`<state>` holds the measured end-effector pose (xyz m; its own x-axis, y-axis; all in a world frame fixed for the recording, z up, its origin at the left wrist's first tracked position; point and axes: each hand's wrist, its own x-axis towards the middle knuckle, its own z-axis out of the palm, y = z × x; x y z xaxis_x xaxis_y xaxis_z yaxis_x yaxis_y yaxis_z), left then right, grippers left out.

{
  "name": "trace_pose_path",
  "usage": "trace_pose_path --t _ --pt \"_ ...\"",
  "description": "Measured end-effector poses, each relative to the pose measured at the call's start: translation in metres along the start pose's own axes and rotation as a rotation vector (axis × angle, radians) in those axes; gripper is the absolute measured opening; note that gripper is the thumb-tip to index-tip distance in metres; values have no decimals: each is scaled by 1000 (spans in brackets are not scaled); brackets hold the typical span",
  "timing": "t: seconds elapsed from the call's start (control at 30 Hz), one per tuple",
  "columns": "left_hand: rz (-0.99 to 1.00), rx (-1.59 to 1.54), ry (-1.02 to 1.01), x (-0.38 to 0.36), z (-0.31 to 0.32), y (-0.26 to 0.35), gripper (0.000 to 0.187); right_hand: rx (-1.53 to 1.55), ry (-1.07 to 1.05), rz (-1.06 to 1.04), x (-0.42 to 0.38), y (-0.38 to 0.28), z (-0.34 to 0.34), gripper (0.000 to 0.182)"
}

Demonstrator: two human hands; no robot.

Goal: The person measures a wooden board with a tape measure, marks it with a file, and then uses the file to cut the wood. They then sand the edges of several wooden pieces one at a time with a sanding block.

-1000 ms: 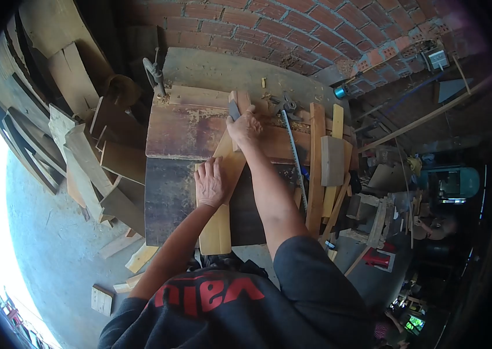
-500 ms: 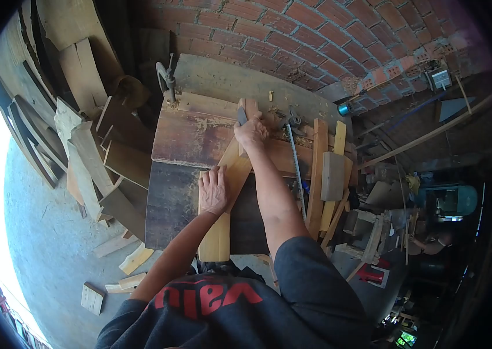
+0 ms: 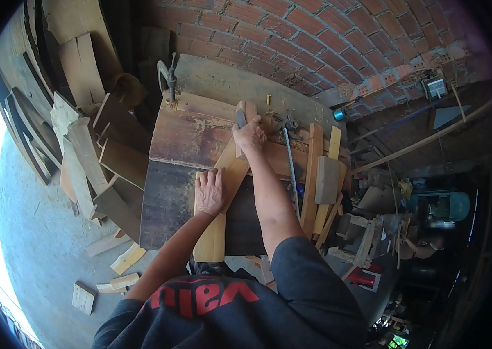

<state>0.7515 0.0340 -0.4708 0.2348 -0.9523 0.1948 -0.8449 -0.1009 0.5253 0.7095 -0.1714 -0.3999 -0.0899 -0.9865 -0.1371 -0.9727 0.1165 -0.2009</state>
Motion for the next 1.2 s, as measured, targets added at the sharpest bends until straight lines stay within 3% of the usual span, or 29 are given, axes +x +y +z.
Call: trace_pose_path --t 0.17,0.43,0.53,0.6,0.67,0.73,0.83,0.93,1.07,1.2 --pt "-46 -103 4 1 -7 4 55 -62 -89 -108 -94 37 13 67" --pt "-30 -36 -14 1 -5 -3 51 -35 -111 0 23 -11 -13 69" --pt "-12 -81 -7 -3 -7 0 51 -12 -87 0 -7 -2 -5 78" --pt "-15 -87 33 -1 -5 0 51 -75 -27 -82 -54 15 5 73" --pt "-30 -99 35 0 -9 4 51 -79 -120 -92 -88 27 7 71" --pt "-30 -108 14 1 -11 5 51 -57 -164 -82 -74 24 6 70" --pt "5 -36 15 -1 -3 0 51 -77 -7 -130 -25 8 0 68" --pt "17 -17 0 -2 -2 -3 51 -15 -43 -71 12 -9 1 68" --pt "3 -56 6 -1 -3 -1 52 14 0 -45 -32 9 4 68" --pt "-40 -115 -48 2 -14 8 52 -11 -115 -95 -93 35 3 65"
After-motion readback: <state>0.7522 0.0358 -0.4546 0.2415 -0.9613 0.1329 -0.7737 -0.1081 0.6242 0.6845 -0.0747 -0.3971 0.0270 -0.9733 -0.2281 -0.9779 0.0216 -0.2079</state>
